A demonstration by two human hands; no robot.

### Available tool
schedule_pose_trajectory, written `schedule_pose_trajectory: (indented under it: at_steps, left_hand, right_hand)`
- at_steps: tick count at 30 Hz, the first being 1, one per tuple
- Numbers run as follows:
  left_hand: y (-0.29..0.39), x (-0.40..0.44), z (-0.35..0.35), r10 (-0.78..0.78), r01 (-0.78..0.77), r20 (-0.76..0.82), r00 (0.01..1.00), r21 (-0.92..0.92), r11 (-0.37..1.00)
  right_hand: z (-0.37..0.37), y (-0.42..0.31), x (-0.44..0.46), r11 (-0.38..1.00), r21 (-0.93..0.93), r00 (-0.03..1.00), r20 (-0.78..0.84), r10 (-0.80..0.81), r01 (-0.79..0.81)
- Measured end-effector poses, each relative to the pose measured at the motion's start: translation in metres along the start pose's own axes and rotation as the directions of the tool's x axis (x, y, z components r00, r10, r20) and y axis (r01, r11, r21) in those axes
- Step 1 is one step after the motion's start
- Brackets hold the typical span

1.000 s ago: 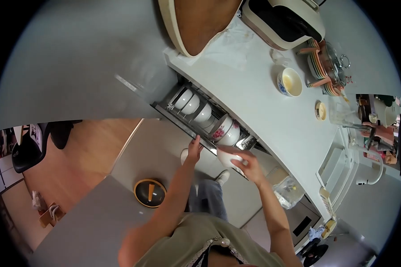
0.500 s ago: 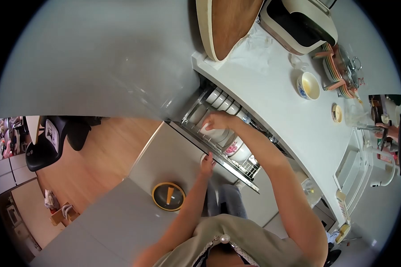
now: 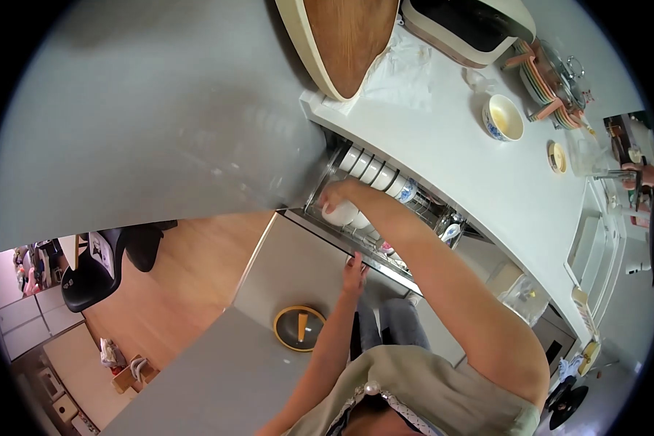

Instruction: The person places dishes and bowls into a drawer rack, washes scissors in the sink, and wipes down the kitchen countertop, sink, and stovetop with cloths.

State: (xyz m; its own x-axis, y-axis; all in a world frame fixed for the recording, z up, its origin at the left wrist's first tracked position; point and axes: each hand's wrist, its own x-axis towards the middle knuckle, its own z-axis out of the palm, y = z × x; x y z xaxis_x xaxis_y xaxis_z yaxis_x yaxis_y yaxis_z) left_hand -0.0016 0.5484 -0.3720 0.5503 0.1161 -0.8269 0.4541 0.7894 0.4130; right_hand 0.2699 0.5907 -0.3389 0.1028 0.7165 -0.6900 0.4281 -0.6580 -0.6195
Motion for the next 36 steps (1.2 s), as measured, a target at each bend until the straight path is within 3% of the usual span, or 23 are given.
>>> schedule_pose_trajectory:
  at_steps: [8,12,13,16,19,22,29,32,36]
  left_hand:
    - [0.004,-0.006,0.003,-0.005,0.006,-0.042,0.999,0.037,0.999]
    - [0.010,-0.010,0.010,0.013,-0.011,-0.048,0.999,0.044,0.999]
    - [0.007,-0.007,0.006,0.016,-0.014,-0.039,0.999,0.048,0.999]
    - [0.003,-0.005,0.002,0.020,-0.019,-0.021,1.000,0.061,0.998]
    - [0.007,-0.004,0.003,0.019,-0.018,-0.021,1.000,0.067,0.998]
    - [0.008,-0.006,0.003,0.014,-0.013,-0.021,1.000,0.057,0.998]
    - [0.010,-0.007,0.006,0.007,-0.004,-0.039,0.999,0.080,0.997]
    - [0.013,-0.009,0.007,0.006,-0.003,-0.034,0.999,0.092,0.996]
    - [0.016,-0.013,0.009,0.026,-0.020,-0.047,0.999,0.140,0.990]
  right_hand:
    - [0.033,0.035,-0.025,0.958,-0.260,0.912,-0.353,-0.209,0.120]
    - [0.045,0.034,-0.019,0.948,-0.319,0.904,-0.403,-0.144,0.008]
    - [0.036,0.014,-0.036,0.936,-0.344,0.946,-0.321,-0.043,-0.074]
    - [0.042,0.012,-0.046,0.953,-0.294,0.787,-0.603,-0.128,-0.070]
    - [0.039,0.007,-0.054,0.946,0.009,0.797,-0.536,0.279,-0.324]
    - [0.038,0.007,-0.066,0.903,0.115,0.806,-0.415,0.423,-0.414]
    - [0.045,-0.005,-0.068,0.882,-0.115,0.819,-0.441,0.368,-0.458]
    - [0.046,-0.008,-0.058,0.860,-0.021,0.775,-0.444,0.449,-0.510]
    - [0.049,0.001,-0.059,0.906,-0.036,0.781,-0.522,0.343,-0.422]
